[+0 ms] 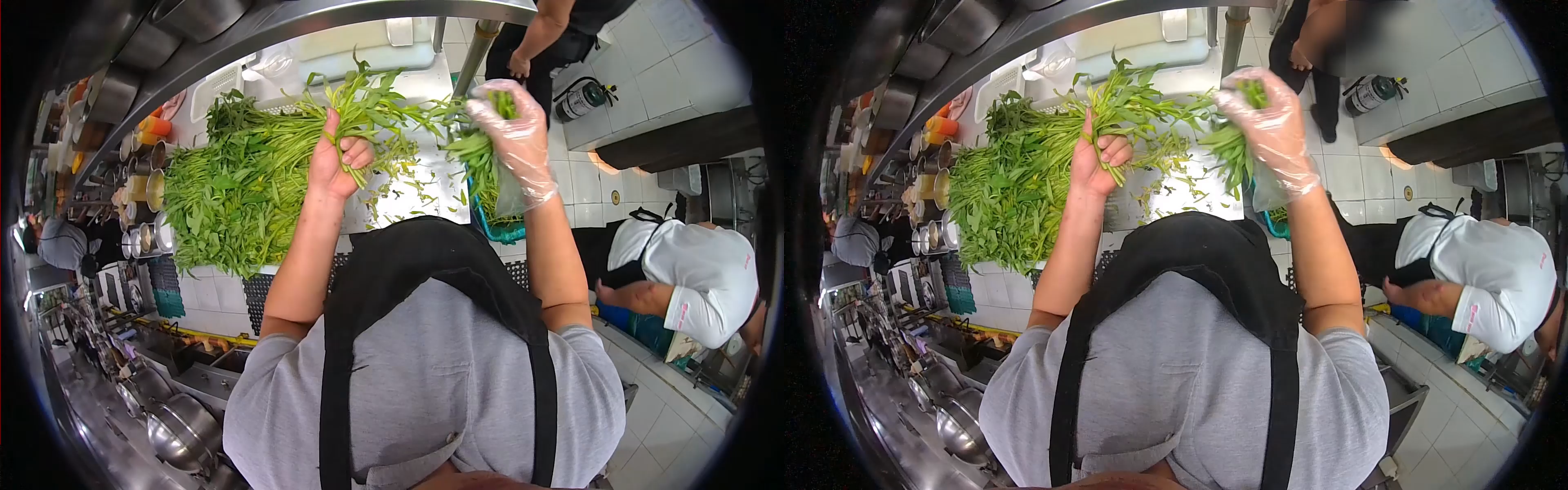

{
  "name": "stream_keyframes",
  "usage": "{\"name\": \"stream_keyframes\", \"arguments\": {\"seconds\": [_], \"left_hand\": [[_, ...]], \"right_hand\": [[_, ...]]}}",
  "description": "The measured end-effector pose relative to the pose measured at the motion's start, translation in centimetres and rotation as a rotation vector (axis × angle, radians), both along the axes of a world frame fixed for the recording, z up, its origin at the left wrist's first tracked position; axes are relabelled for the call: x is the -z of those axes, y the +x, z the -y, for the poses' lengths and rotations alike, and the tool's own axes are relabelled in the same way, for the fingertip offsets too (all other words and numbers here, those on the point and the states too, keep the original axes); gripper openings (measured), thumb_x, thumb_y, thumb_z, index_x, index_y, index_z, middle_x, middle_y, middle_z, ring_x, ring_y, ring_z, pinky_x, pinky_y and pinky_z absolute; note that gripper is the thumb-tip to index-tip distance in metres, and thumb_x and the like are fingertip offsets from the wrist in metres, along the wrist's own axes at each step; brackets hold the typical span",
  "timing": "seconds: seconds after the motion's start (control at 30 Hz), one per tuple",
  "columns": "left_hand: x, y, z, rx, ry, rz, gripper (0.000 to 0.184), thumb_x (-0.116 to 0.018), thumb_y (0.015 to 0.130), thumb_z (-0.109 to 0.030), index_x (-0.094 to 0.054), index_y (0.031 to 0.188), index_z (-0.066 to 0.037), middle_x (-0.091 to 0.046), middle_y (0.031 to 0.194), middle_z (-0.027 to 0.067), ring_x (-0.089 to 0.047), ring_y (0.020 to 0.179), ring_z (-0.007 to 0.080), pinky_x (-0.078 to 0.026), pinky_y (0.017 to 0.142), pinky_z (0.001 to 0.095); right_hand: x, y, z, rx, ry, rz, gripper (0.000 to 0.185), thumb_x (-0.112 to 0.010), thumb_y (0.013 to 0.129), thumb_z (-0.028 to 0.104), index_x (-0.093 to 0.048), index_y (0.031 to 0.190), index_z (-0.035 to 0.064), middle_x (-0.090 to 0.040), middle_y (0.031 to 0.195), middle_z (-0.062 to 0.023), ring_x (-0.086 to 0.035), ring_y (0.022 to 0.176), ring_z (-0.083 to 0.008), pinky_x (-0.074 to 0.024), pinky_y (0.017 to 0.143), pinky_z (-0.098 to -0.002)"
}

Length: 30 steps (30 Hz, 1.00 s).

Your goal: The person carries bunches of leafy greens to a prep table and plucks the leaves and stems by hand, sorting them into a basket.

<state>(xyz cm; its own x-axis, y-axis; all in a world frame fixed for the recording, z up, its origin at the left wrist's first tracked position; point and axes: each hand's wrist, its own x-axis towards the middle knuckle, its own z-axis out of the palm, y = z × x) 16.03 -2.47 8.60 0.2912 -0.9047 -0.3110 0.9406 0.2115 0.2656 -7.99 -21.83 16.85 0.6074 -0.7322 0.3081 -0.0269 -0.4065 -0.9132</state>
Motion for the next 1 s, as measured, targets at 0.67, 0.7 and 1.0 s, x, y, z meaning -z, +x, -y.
{"name": "stream_keyframes", "arguments": {"seconds": [0.67, 0.7, 1.0], "left_hand": [[-0.8, -0.4, -2.2, -0.053, 0.253, 0.298, 0.036, -0.063, 0.113, -0.049, -0.061, 0.102, -0.014, -0.044, 0.063, -0.0063, -0.037, 0.047, 0.0079, -0.031, 0.045, 0.0264], [-0.8, -0.4, -2.4, -0.062, 0.325, 0.365, 0.035, -0.063, 0.112, -0.048, -0.061, 0.102, -0.015, -0.044, 0.063, -0.0063, -0.037, 0.047, 0.0077, -0.031, 0.045, 0.0264], [1.3, 2.2, -4.4, 0.045, 0.007, -0.116, 0.038, -0.061, 0.112, -0.050, -0.062, 0.105, -0.012, -0.046, 0.063, -0.0040, -0.037, 0.048, 0.0098, -0.034, 0.049, 0.0290]], "right_hand": [[4.0, 4.4, -2.6, 0.031, -0.569, -0.270, 0.019, -0.073, 0.095, 0.007, -0.075, 0.113, 0.0033, -0.074, 0.104, -0.0174, -0.074, 0.096, -0.0383, -0.0598, 0.082, -0.0460], [4.1, 4.1, -1.9, 0.031, -0.569, -0.274, 0.019, -0.073, 0.095, 0.007, -0.075, 0.113, 0.0033, -0.074, 0.104, -0.0174, -0.074, 0.096, -0.0383, -0.0598, 0.082, -0.0460], [1.9, -1.5, 2.9, 0.092, 0.418, 0.115, 0.009, -0.076, 0.104, 0.014, -0.075, 0.107, 0.0053, -0.076, 0.097, 0.0002, -0.069, 0.095, -0.0140, -0.0555, 0.092, -0.0336]]}}
